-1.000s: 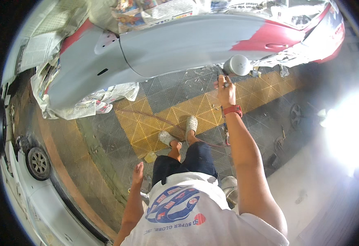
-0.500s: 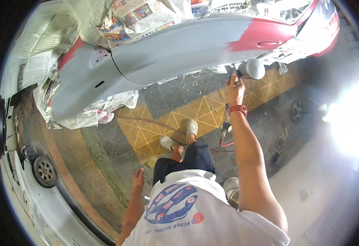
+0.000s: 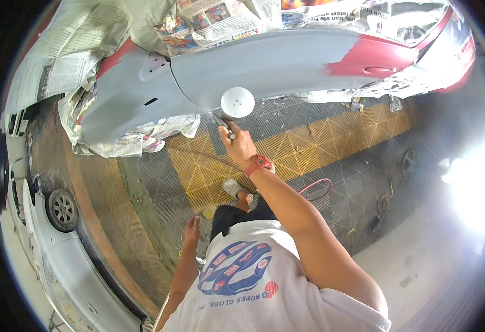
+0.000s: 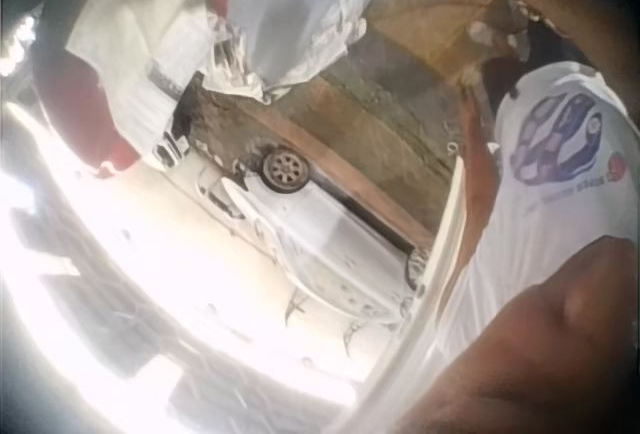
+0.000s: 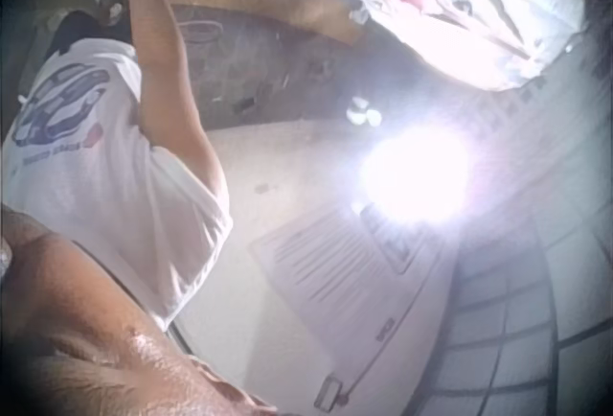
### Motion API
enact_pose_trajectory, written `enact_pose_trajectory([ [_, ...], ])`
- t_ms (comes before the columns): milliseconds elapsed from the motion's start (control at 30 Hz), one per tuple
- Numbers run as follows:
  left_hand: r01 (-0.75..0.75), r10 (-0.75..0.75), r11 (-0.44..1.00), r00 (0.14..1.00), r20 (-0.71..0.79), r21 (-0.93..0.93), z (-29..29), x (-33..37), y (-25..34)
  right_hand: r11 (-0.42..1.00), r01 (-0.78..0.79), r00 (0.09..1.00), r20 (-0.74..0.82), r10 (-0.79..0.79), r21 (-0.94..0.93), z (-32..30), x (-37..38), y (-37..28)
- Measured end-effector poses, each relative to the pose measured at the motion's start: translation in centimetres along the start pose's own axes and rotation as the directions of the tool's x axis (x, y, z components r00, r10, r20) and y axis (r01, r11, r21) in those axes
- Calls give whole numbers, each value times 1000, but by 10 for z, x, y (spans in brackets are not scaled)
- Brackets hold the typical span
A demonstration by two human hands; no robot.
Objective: The person walks through a cluttered garage and uses a spray gun to apply gray paint to a car hood that is partially covered with newspaper. The person moves around the hood, spraying different sections in overlapping passes.
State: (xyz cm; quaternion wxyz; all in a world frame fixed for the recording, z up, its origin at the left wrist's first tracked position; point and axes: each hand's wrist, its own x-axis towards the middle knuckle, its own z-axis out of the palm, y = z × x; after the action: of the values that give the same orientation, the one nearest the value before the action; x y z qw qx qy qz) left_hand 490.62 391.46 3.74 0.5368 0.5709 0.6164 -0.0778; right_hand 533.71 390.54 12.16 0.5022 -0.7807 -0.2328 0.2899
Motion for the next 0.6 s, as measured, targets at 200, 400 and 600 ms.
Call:
enact_pose_trajectory([
  [200, 19, -10, 995, 995, -98, 93, 10, 5, -38, 984, -77, 992, 112, 60, 160, -8, 18, -26],
  [400, 14, -11, 997, 999, -39, 73, 16, 6, -15, 1000, -12, 976, -219, 16, 20, -110, 27, 15],
  [600, 22, -14, 990, 998, -53, 141, 21, 9, 8, 995, -102, 918, -383, 101, 18, -220, 13, 21],
])
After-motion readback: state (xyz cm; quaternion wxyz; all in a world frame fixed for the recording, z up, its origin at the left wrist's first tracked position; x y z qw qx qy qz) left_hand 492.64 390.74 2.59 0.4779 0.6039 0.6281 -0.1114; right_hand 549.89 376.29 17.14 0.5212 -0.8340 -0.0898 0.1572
